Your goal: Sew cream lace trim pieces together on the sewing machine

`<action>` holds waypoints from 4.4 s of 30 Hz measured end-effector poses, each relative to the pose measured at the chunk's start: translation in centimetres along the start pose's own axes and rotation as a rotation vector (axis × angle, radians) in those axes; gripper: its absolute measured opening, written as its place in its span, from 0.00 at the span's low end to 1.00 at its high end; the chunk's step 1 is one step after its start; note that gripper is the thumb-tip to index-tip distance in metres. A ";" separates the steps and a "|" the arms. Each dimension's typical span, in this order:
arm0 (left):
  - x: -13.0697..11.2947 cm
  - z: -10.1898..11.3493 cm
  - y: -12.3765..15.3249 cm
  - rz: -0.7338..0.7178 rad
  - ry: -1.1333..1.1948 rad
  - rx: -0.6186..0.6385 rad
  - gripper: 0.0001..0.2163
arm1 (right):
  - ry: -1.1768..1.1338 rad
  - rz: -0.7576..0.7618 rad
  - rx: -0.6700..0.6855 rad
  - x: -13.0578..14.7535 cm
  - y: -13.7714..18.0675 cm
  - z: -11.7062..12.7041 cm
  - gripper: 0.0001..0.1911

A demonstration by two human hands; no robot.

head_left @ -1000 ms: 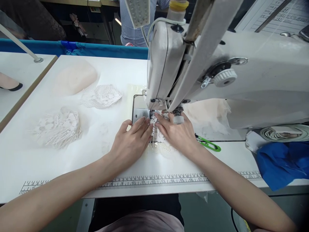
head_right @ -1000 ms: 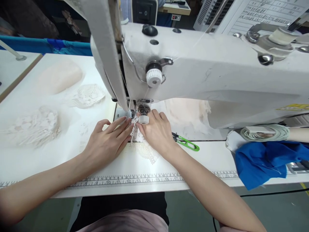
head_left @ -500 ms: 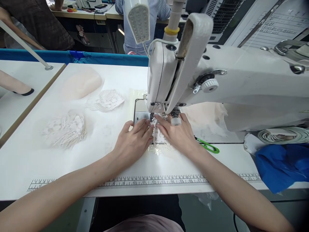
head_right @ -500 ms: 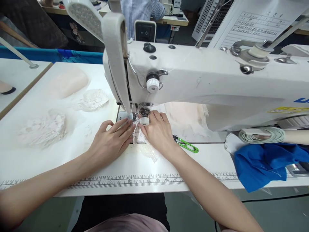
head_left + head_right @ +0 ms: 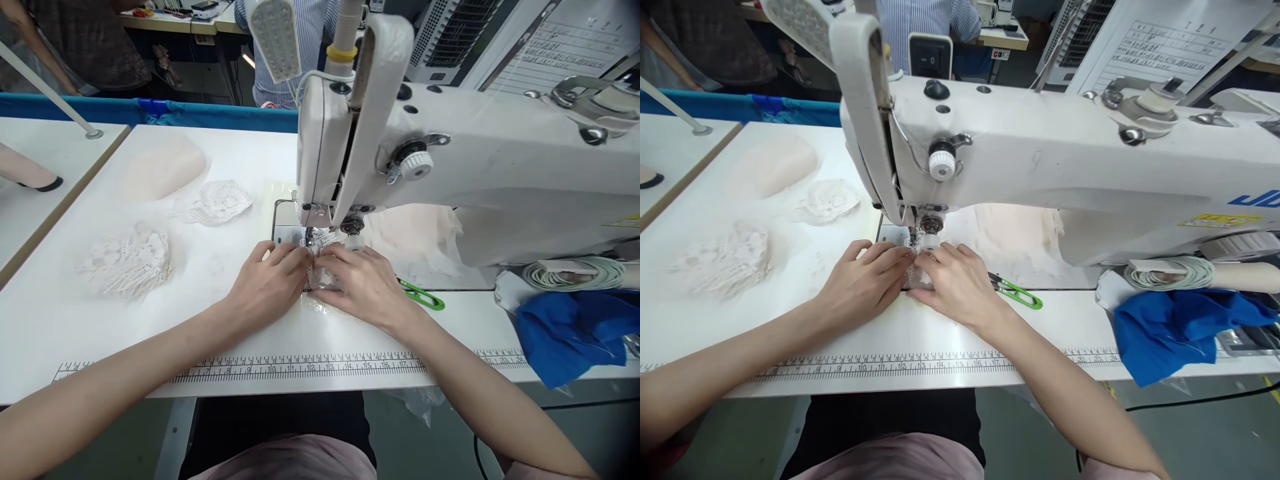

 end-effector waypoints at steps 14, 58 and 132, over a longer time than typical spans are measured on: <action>3.4 -0.8 -3.2 0.378 0.625 0.185 0.12 | -0.088 -0.135 -0.171 -1.3 -0.5 -1.1 0.11; -0.1 0.5 0.4 -0.093 -0.203 0.000 0.16 | 0.200 0.198 -0.153 -0.5 -0.4 -0.8 0.13; 0.4 -0.1 -0.2 -0.057 -0.040 -0.147 0.11 | 0.259 0.083 -0.207 -2.0 -1.2 -1.6 0.15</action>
Point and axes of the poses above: each hand's wrist, its own y-axis away from the middle knuckle, its own z-axis out of the back of the hand, x = y × z, the point moved 2 cm from there along -y, towards the middle knuckle, and after that the axes turned 2 degrees about -y, right-handed, at the moved point
